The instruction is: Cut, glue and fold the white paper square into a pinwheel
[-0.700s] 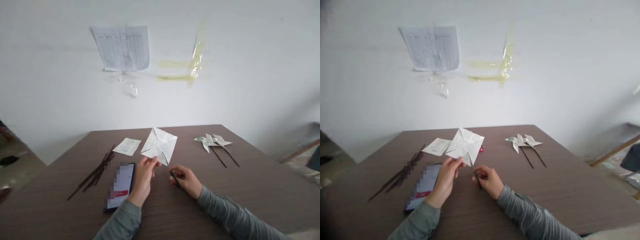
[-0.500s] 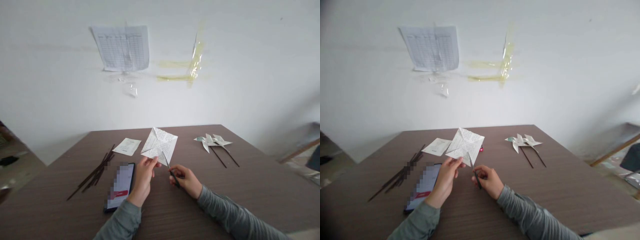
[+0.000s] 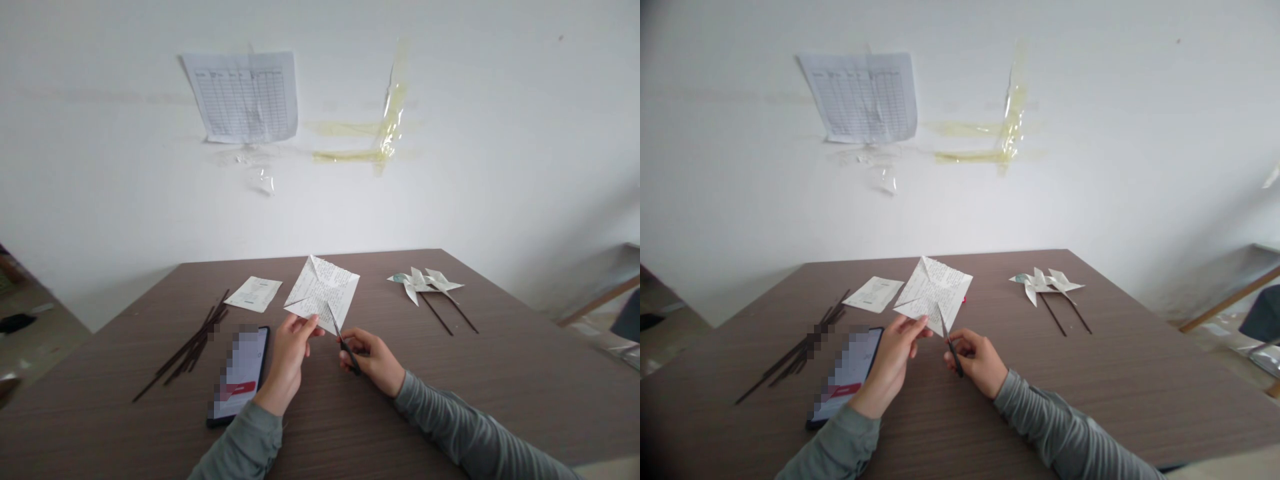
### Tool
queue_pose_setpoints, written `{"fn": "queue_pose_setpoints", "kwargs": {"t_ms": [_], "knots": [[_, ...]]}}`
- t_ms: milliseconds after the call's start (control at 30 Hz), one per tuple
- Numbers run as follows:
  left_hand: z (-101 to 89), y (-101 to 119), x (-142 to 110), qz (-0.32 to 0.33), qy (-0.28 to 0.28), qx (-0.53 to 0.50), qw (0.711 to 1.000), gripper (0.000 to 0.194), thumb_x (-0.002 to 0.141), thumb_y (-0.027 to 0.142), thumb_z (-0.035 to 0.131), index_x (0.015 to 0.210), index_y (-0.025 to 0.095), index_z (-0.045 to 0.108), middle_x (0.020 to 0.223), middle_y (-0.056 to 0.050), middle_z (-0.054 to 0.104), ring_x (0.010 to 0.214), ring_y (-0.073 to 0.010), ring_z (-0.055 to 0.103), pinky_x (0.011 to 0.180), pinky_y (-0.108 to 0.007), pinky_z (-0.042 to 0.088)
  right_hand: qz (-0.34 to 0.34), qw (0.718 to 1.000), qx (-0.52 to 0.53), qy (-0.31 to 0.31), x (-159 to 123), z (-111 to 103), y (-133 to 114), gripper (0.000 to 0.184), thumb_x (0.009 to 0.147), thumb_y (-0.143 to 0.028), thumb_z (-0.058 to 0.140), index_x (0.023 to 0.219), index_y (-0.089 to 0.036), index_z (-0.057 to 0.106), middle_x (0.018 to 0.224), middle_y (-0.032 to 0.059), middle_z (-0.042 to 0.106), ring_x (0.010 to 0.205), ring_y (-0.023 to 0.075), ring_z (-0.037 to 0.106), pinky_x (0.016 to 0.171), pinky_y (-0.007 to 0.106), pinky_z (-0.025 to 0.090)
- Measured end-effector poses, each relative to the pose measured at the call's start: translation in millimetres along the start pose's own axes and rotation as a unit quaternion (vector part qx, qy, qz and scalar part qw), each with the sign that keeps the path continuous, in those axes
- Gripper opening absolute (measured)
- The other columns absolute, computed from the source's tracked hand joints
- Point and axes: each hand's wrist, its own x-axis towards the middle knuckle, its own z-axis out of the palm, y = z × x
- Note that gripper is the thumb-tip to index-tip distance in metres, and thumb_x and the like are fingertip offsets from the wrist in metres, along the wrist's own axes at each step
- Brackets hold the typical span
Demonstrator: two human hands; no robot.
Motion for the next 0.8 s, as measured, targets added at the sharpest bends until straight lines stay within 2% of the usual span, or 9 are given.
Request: {"fn": "queue_pose_setpoints", "kwargs": {"t_ms": [433,800], "knots": [[1.6,0.9,-0.9,-0.004,0.002,-0.005,1.000,0.057,0.059,0.059,0.113,0.083,0.023,0.076,0.084,-0.005,0.087,0.069,-0.0214,0.085,0.047,-0.020,0.031,0.001,1.000,0.004,0.001,0.9,0.1,-0.3,0.072,0.071,-0.081,0.116,0.105,-0.028,0.081,0.072,0.0019,0.078,0.066,0.0258,0.070,0.067,0.041,0.057],[1.8,2.8,-2.0,-0.010,0.007,0.000,1.000,0.054,0.058,0.058,0.110,0.084,0.023,0.078,0.086,-0.006,0.088,0.070,-0.0211,0.084,0.048,-0.021,0.030,0.005,1.000,0.008,0.007,0.9,0.3,-1.3,0.073,0.069,-0.084,0.116,0.105,-0.029,0.082,0.073,0.0028,0.080,0.066,0.0271,0.074,0.067,0.042,0.062]]}}
